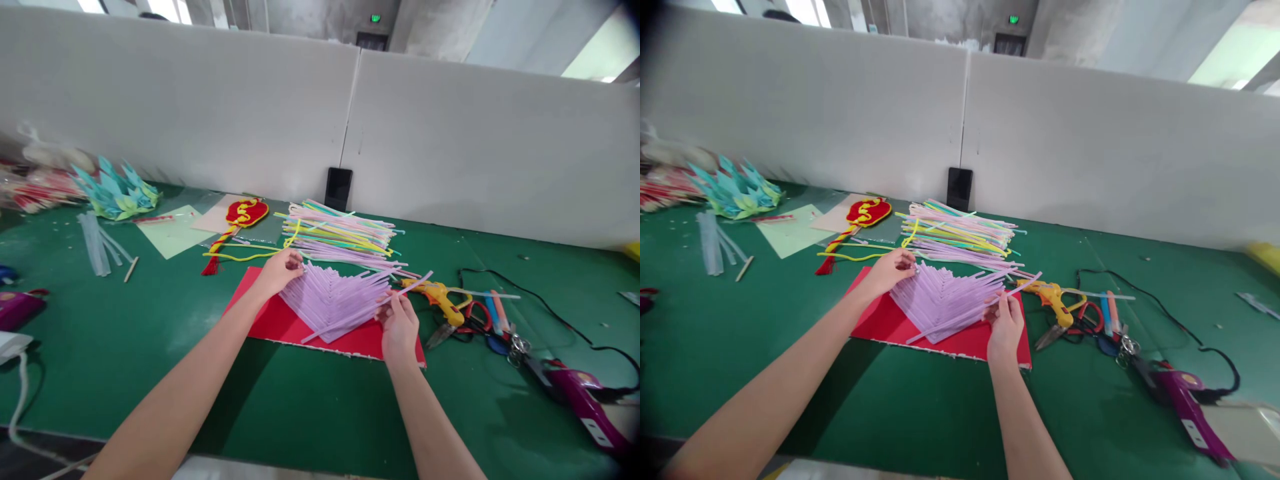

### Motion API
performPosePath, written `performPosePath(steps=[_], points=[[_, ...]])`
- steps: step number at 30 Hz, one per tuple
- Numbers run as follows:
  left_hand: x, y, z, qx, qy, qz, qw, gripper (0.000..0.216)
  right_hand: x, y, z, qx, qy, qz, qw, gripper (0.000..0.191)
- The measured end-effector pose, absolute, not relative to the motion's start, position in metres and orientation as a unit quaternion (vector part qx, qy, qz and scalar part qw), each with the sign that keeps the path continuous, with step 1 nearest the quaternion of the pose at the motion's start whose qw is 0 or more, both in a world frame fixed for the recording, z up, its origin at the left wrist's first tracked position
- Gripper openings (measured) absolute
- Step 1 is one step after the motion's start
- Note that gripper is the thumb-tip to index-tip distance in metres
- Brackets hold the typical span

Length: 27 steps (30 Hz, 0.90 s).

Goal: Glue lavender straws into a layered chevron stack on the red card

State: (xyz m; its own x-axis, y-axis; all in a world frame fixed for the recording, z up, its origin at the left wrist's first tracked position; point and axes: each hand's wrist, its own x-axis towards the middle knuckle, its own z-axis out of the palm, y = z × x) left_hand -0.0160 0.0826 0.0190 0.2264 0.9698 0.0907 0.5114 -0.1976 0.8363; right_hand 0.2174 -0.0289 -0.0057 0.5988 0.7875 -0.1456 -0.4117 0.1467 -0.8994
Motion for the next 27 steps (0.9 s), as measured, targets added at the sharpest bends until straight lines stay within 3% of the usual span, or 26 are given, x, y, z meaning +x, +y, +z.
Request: performPosePath(steps=[7, 19, 27], points=[[-0.018, 0.075, 0.040, 0.712, 0.449, 0.418, 0.341, 0.018, 0.217, -0.031, -0.002, -0.508, -0.188, 0.408, 0.735, 0.037], [-0.026, 0.047, 0.025, 0.726, 0.505, 0.434, 0.171, 0.017, 0.218, -0.031, -0.004, -0.481, -0.182, 0.429, 0.742, 0.037], [-0.005, 0.003, 0.009, 0.886, 0.337, 0.307, 0.085, 0.020, 0.202, -0.037, 0.006, -0.443, -0.253, 0.483, 0.712, 0.036]])
